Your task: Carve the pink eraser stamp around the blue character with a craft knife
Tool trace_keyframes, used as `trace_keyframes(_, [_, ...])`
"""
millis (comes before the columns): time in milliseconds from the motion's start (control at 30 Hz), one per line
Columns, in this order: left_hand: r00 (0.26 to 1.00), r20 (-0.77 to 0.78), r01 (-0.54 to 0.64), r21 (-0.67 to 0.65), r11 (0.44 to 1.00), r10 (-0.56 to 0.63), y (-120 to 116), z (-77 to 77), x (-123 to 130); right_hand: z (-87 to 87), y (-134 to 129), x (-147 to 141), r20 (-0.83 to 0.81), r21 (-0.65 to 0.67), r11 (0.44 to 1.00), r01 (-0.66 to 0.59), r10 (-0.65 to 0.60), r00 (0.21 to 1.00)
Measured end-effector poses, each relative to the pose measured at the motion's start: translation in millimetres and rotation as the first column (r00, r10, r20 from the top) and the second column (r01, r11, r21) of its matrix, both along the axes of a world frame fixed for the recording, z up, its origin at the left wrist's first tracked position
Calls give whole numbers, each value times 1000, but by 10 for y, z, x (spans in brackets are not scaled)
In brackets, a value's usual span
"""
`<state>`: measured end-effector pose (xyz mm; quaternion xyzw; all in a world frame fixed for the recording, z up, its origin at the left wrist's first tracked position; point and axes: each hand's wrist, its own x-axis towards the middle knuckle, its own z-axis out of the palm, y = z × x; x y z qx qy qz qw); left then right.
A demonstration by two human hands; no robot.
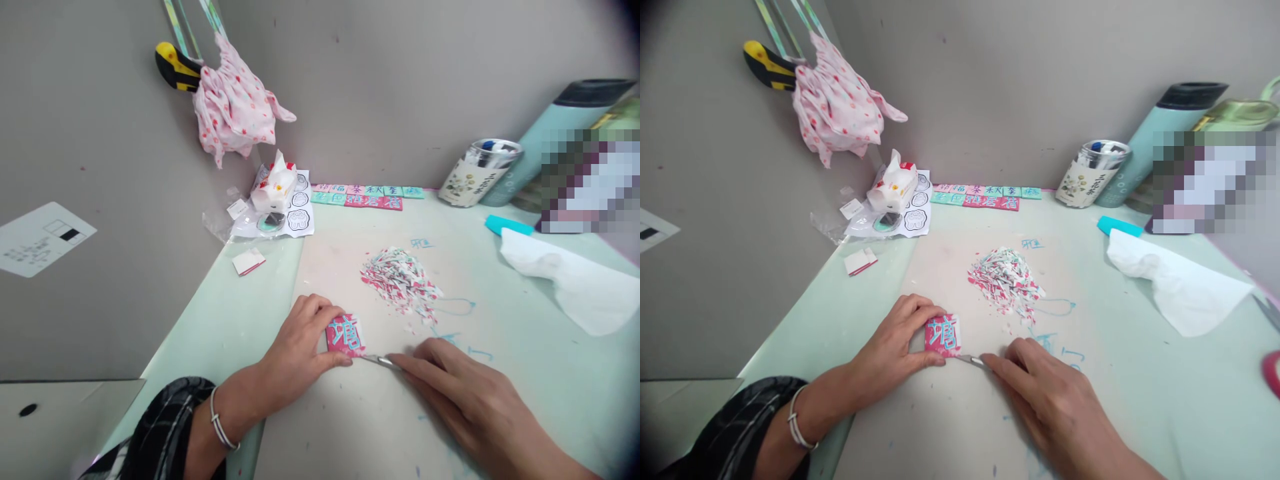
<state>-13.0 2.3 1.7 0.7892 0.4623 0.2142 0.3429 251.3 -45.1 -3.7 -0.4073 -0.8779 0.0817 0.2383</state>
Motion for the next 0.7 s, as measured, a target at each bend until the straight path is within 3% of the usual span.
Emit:
trace_keyframes(267, [1000, 19, 9, 13, 1000, -9, 22, -22, 2, -70, 13, 0, -16, -3, 1000, 1, -1, 1000])
trace_keyframes(700, [1000, 9, 1, -37, 999, -1, 21, 7, 11, -26, 57, -26, -8, -15, 1000, -15, 15, 1000])
